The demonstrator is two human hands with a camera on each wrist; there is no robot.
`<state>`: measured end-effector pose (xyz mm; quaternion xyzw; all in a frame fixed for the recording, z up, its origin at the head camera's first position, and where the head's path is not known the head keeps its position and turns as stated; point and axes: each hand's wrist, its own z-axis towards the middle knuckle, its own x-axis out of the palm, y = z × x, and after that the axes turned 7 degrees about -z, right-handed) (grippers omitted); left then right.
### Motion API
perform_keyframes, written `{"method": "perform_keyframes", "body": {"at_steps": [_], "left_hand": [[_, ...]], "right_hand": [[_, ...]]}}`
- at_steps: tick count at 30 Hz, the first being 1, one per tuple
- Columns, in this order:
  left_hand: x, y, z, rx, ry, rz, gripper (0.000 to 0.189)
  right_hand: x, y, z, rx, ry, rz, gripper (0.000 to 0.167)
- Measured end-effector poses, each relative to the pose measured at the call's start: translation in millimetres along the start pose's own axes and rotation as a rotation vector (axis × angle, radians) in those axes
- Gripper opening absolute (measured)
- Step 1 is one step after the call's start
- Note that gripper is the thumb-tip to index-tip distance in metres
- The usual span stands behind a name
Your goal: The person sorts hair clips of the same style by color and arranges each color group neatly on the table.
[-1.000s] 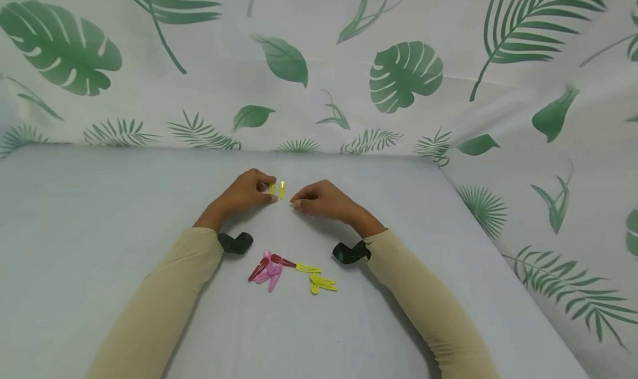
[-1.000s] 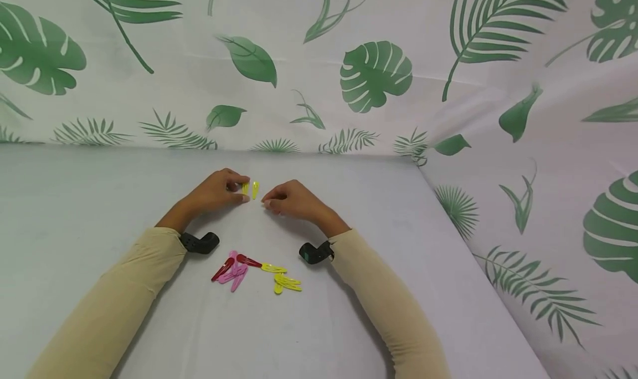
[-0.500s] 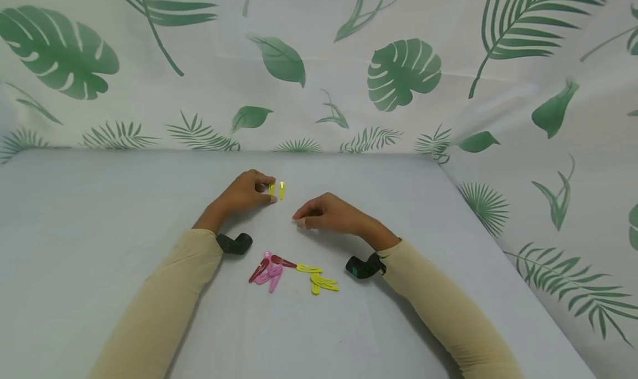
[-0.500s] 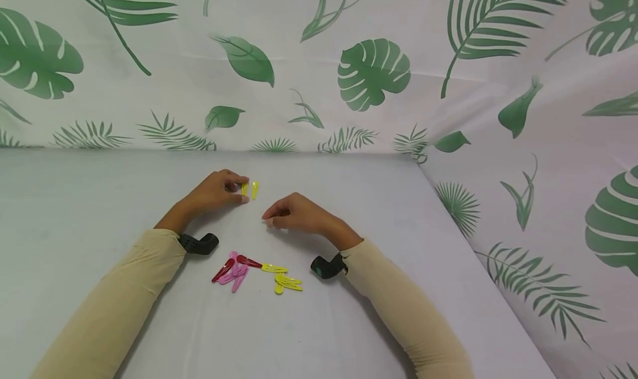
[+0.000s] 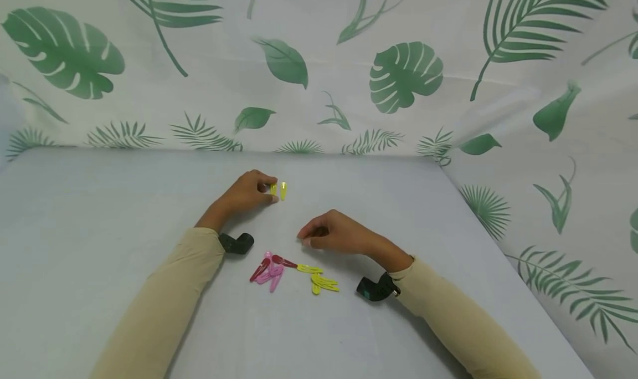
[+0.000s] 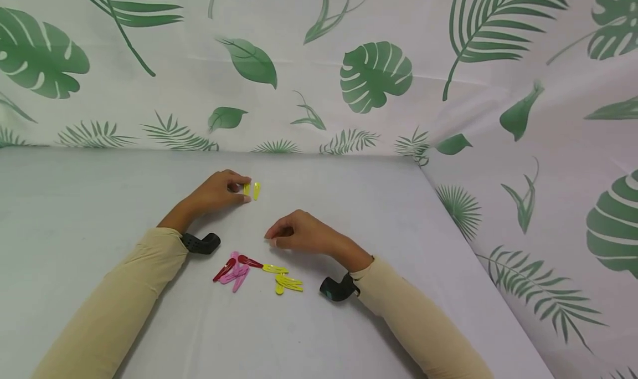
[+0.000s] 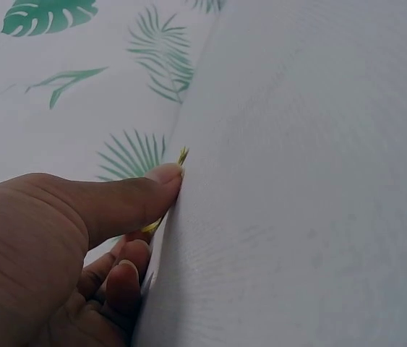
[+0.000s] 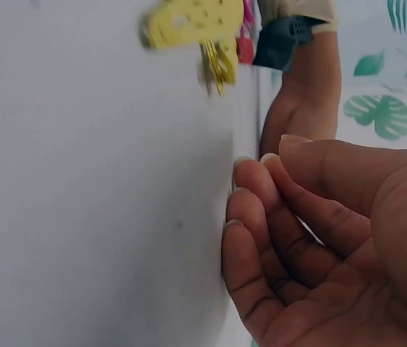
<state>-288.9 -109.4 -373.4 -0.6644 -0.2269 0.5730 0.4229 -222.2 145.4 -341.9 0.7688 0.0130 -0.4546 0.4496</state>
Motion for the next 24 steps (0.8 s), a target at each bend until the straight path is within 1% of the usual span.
{"method": "perform_keyframes", "body": {"at_steps": [6, 12, 17, 24], "left_hand": [[-1.4, -0.6, 0.5, 0.008, 0.003, 0.008, 0.052], [0.3, 0.7, -0.6, 0.017, 0.002, -0.001, 0.052], [1.5, -0.3, -0.7, 0.004, -0.002, -0.006, 0.052], [1.1, 0.3, -0.3, -0.009, 0.0, -0.001, 0.053]], "right_hand": [[4.3, 2.8, -9.0, -0.016, 0.025, 0.004, 0.018], [10.0, 8.8, -15.7, -0.054, 0.053, 0.019, 0.019], [14.3, 11.3, -17.2, -0.064, 0.041, 0.003, 0.02], [19.0, 13.1, -16.1, -0.047, 0.026, -0.03, 0.02]]}}
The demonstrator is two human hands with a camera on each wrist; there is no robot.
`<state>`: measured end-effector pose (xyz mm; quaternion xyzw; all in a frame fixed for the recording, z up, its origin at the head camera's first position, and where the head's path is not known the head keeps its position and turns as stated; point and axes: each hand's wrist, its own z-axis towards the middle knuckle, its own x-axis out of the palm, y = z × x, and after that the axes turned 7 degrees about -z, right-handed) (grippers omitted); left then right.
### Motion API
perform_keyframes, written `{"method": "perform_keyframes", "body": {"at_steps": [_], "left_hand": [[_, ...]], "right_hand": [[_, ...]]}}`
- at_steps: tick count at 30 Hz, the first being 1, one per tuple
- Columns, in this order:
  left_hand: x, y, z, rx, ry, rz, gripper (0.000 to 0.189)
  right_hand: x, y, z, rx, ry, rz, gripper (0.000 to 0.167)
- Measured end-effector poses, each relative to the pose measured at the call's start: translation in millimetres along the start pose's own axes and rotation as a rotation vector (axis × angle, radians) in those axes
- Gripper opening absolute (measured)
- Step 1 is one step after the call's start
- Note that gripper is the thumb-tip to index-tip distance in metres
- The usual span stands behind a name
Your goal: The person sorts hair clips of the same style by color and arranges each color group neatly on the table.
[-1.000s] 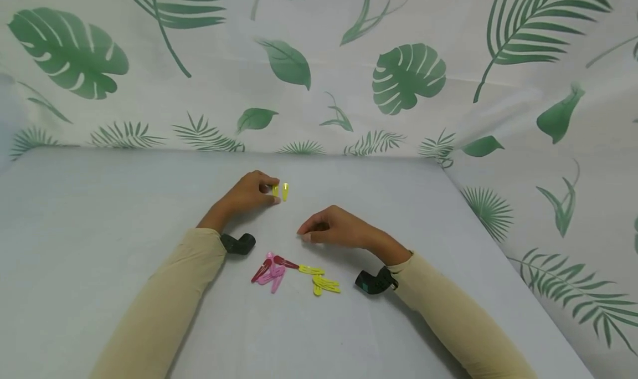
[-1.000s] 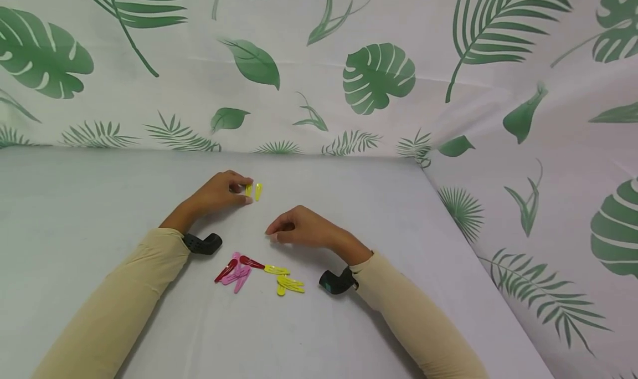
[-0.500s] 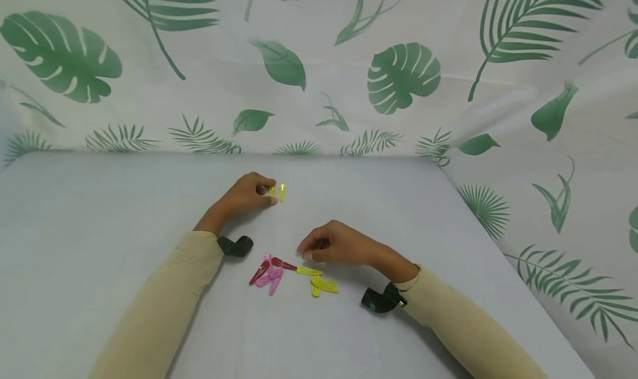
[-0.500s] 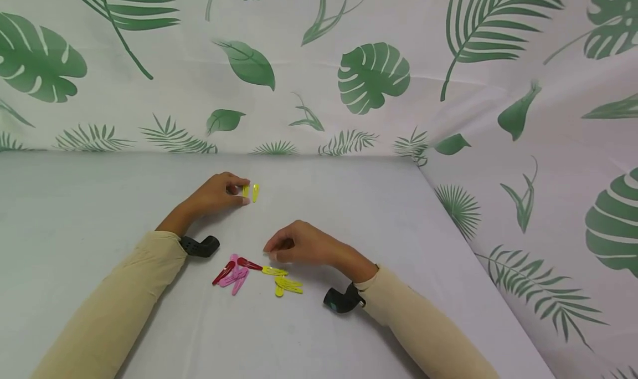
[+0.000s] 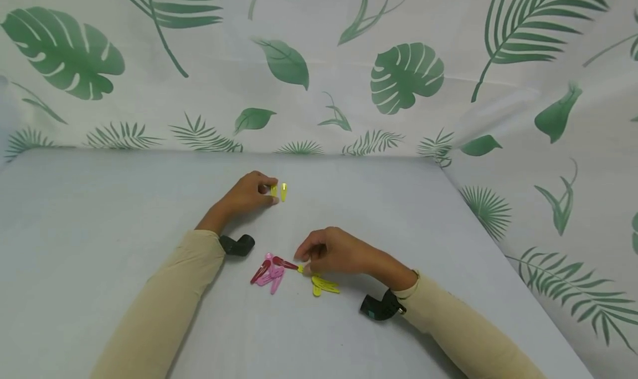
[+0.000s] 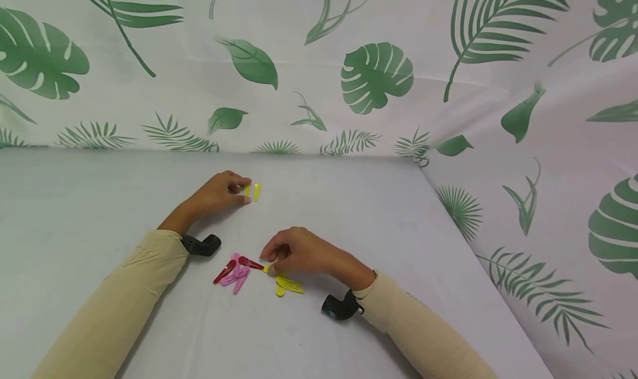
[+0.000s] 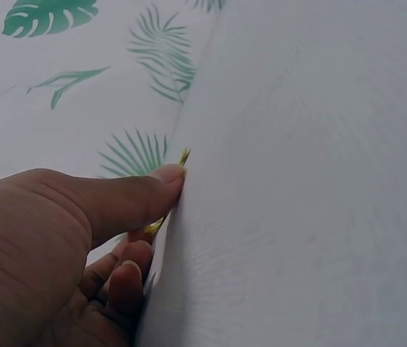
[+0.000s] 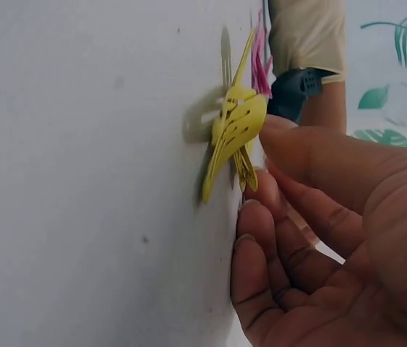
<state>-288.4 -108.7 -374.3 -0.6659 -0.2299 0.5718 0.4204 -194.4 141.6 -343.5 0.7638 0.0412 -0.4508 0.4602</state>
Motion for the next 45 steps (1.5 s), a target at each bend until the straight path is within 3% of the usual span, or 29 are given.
{"method": "perform_keyframes", "body": {"at_steps": [8, 22, 28, 32, 38, 45], "left_hand": [[-0.5, -2.9, -0.2, -0.012, -0.01, -0.012, 0.053], [0.0, 3.8, -4.4, -0.01, 0.0, -0.006, 0.053], [0.3, 2.7, -5.2, -0.011, -0.01, 0.007, 0.053], [1.3, 2.3, -5.0, -0.007, -0.008, 0.004, 0.052], [2.8, 1.2, -3.5, 0.005, -0.008, 0.002, 0.053], [1.9, -2.0, -2.5, 0.018, -0.002, 0.021, 0.053]], "right_hand": [[2.4, 0.1, 0.5, 0.004, -0.006, -0.075, 0.021], [7.7, -0.5, 2.6, -0.04, 0.013, -0.073, 0.012], [2.2, -11.5, 6.3, -0.08, 0.065, 0.05, 0.013], [-1.6, -17.4, 5.8, -0.049, 0.081, 0.182, 0.01], [-3.5, -19.9, 3.7, 0.005, 0.052, 0.271, 0.006], [-6.7, -25.2, 5.2, 0.035, 0.033, 0.368, 0.012]]}}
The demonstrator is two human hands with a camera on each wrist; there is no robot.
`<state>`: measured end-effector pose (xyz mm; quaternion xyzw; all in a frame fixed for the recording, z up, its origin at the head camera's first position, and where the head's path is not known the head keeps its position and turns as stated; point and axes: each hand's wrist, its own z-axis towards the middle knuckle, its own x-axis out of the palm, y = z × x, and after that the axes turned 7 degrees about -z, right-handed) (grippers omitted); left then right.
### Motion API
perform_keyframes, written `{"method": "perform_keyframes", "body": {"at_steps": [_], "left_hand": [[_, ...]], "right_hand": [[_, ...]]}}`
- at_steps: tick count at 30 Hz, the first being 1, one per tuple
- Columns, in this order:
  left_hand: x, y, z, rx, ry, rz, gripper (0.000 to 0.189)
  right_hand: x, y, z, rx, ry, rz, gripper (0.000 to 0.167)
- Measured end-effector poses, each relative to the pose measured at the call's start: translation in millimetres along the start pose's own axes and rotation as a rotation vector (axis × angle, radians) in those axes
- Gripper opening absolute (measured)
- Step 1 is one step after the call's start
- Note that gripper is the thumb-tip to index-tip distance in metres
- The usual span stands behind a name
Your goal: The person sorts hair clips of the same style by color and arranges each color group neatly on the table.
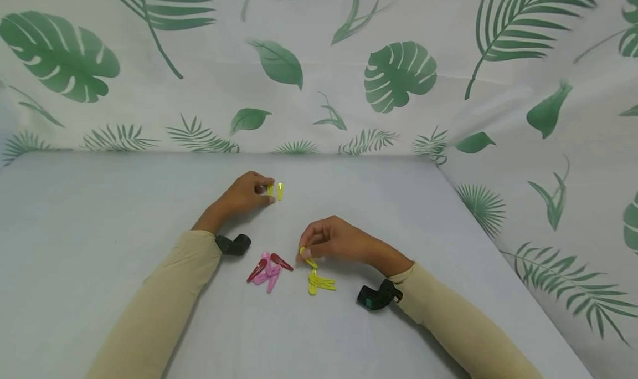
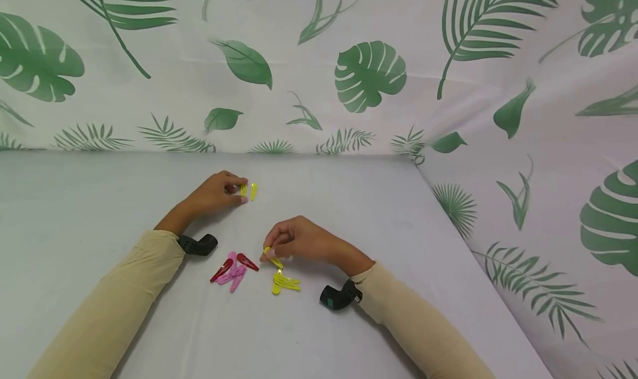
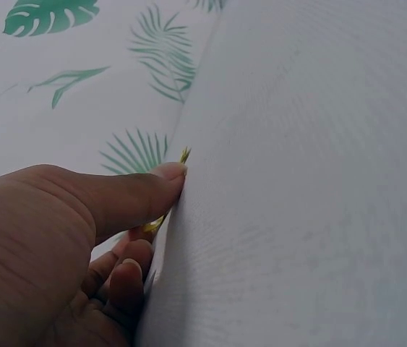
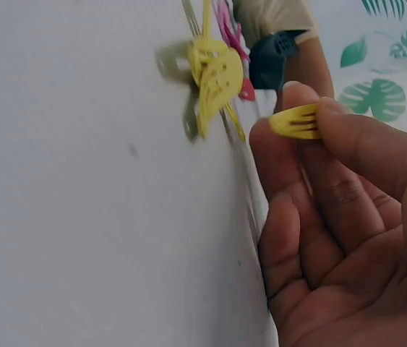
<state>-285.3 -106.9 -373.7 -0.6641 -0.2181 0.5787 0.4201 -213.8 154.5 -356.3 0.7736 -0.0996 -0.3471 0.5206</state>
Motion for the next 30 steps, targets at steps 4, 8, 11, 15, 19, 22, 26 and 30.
{"method": "perform_keyframes", "body": {"at_steps": [4, 8, 11, 15, 19, 22, 26, 30], "left_hand": [[-1.5, 1.9, -1.0, -0.015, -0.009, 0.008, 0.053], [-0.2, 4.3, -0.5, -0.004, -0.003, 0.004, 0.053], [0.3, 3.4, -0.3, -0.002, -0.003, 0.001, 0.053], [0.1, 1.4, 1.0, 0.002, -0.006, -0.004, 0.053], [0.5, 3.1, 3.1, 0.014, 0.001, -0.007, 0.053], [1.0, 3.8, 4.0, 0.018, 0.003, -0.004, 0.053], [0.7, 3.1, 3.1, 0.007, -0.003, -0.004, 0.053], [0.4, 2.7, 2.5, -0.004, -0.004, -0.003, 0.053]], "right_hand": [[-3.6, -2.6, 5.6, 0.016, -0.019, 0.039, 0.023], [-7.4, -3.0, 8.6, 0.012, -0.049, 0.012, 0.022], [-11.3, -2.6, 10.4, 0.005, -0.069, 0.017, 0.018], [-17.4, -4.0, 12.5, 0.001, -0.11, 0.047, 0.016], [-22.4, -8.3, 15.3, 0.005, -0.161, 0.066, 0.017], [-27.5, -10.3, 19.1, 0.014, -0.215, 0.108, 0.017], [-34.6, -9.7, 26.5, 0.021, -0.273, 0.159, 0.017], [-38.4, -9.4, 34.4, 0.039, -0.292, 0.154, 0.019]]}}
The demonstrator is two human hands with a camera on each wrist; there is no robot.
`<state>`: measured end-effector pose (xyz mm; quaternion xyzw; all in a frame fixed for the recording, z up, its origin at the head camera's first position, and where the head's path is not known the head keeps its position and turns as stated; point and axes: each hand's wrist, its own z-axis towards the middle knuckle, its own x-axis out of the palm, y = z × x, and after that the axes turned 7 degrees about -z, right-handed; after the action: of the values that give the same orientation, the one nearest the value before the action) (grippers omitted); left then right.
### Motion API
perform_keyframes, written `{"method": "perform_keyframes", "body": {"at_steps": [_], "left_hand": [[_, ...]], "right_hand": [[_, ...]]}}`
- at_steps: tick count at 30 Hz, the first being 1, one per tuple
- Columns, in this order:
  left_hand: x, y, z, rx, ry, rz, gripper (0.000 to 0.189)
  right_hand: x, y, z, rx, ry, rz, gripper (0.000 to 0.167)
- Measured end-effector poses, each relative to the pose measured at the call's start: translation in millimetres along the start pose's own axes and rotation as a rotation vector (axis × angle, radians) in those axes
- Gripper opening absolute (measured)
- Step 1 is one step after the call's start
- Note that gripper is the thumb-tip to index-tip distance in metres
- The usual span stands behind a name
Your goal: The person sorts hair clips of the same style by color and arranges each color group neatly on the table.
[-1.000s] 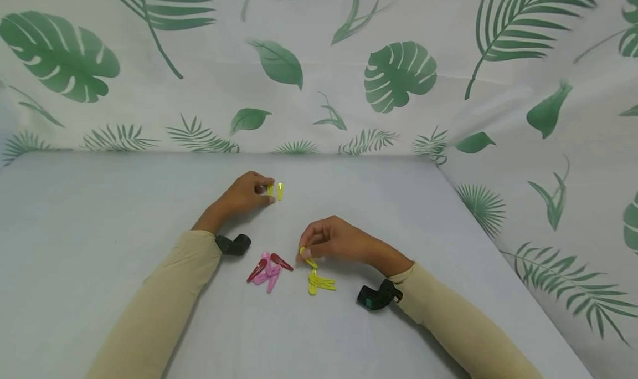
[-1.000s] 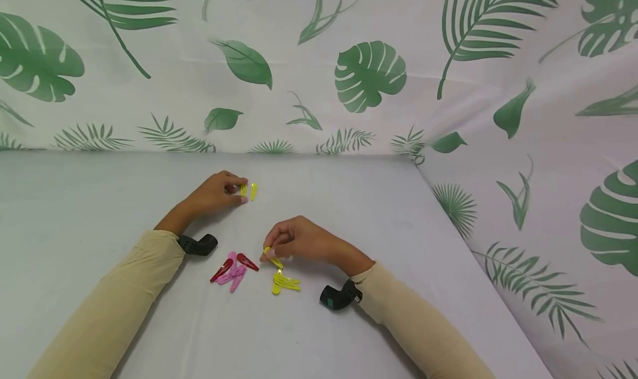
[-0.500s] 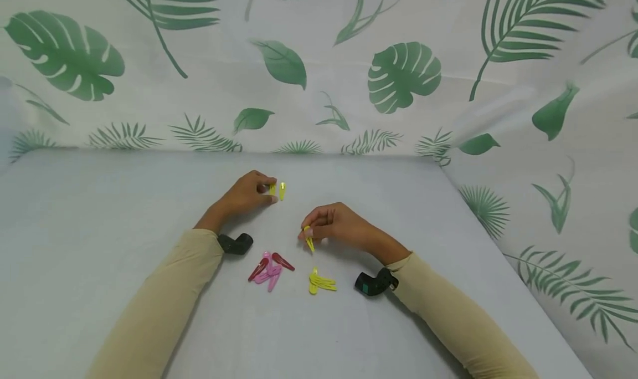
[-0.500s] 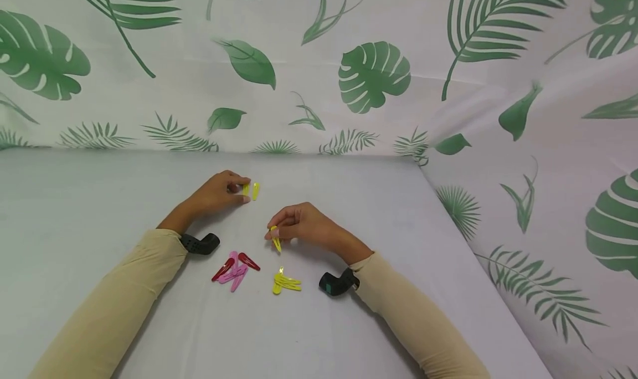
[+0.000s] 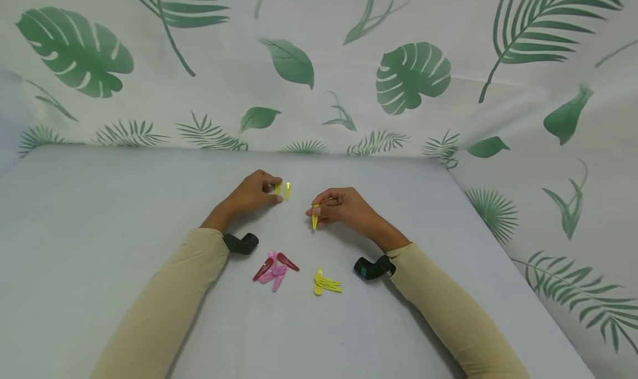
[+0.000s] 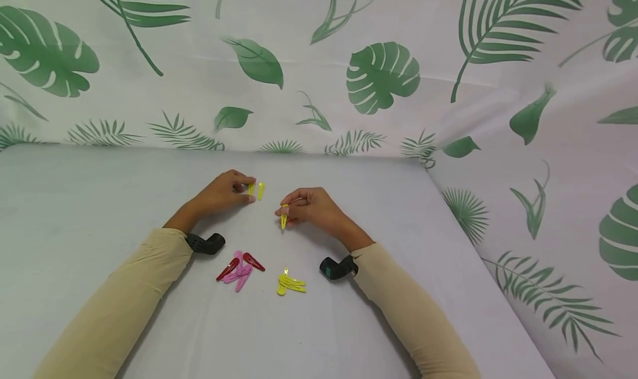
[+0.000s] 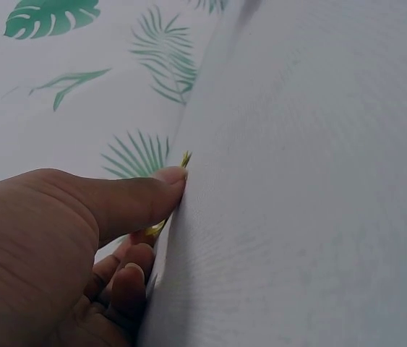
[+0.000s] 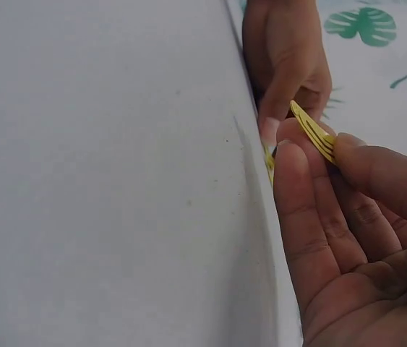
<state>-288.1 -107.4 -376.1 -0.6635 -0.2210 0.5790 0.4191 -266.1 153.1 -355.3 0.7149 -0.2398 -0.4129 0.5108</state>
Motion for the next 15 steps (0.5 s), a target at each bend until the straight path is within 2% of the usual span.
{"method": "perform_keyframes", "body": {"at_steps": [6, 12, 15], "left_hand": [[1.2, -0.8, 2.0, 0.018, 0.008, 0.009, 0.053], [-0.7, -1.6, 1.1, 0.003, -0.001, 0.014, 0.053], [-1.2, -2.0, 0.2, -0.005, -0.001, 0.01, 0.053]], "right_hand": [[-0.5, 1.9, 7.9, -0.015, -0.019, -0.007, 0.018], [1.2, 7.4, 14.2, -0.021, -0.017, -0.028, 0.031], [1.8, 8.3, 18.0, -0.017, -0.026, -0.032, 0.029]]}}
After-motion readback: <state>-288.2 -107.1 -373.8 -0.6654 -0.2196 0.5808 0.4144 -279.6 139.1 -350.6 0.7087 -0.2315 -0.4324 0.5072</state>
